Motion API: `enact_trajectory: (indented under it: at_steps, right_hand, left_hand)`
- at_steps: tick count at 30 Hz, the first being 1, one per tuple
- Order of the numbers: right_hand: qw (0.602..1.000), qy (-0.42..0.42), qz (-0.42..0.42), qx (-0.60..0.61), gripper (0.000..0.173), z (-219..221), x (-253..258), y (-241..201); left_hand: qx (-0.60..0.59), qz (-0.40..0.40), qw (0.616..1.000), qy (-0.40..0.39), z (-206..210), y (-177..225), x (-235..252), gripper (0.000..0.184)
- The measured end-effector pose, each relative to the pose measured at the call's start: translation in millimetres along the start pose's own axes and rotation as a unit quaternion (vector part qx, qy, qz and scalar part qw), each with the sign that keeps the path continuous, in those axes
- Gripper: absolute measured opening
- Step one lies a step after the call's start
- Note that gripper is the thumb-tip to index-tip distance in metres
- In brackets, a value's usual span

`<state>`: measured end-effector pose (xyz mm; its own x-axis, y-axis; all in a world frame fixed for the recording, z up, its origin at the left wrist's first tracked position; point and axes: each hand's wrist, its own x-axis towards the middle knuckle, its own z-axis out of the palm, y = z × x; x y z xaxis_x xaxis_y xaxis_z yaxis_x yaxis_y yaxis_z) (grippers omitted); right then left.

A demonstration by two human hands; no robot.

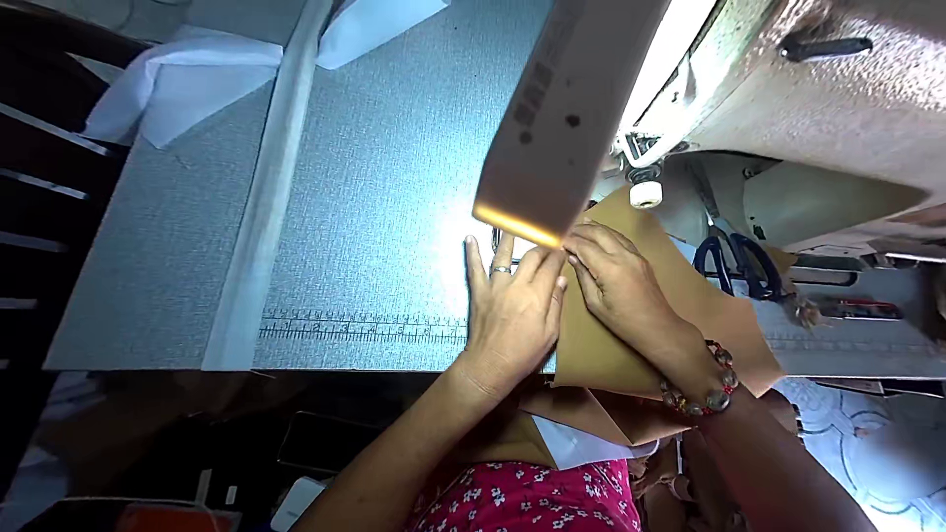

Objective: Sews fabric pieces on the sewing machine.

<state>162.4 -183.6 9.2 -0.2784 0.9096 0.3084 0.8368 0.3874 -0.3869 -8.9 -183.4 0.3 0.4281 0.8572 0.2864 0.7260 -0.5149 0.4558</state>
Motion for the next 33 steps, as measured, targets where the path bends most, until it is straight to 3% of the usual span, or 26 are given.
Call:
enact_trajectory:
  at_steps: [3, 8, 12, 17, 22, 25, 33]
  right_hand:
    - [1.0, -0.011, 0.006, -0.011, 0.028, 1.9, 2.8, -0.6]
    - [1.0, -0.011, 0.001, -0.027, 0.029, 3.2, 1.8, -0.5]
    - [0.999, -0.01, 0.004, -0.046, 0.029, 2.9, 5.7, -0.7]
    - [0.995, -0.018, 0.067, -0.073, 0.04, 8.5, 13.1, 9.9]
    - [0.996, 0.012, 0.083, -0.044, 0.038, 13.4, 19.3, 16.6]
    - [0.997, 0.053, 0.051, -0.024, 0.03, 16.1, 16.3, 18.0]
    - [0.995, 0.061, 0.065, -0.037, 0.03, 16.8, 17.9, 12.3]
  left_hand:
    - [-0.011, -0.003, 0.999, 0.035, -8.7, -17.0, 11.3, 0.032]
    - [0.016, 0.013, 1.0, -0.01, -17.2, -32.1, 24.8, 0.028]
    - [0.031, 0.02, 0.999, -0.002, -14.2, -35.2, 32.6, 0.027]
    - [0.025, 0.054, 0.998, -0.009, -20.2, -28.6, 58.4, 0.018]
    - [0.019, 0.099, 0.995, 0.021, -13.0, -39.8, 72.9, 0.016]
    - [-0.003, 0.095, 0.995, 0.03, -11.0, -39.0, 67.6, 0.017]
    - [-0.032, 0.037, 0.999, 0.018, -29.0, -8.0, 69.6, 0.014]
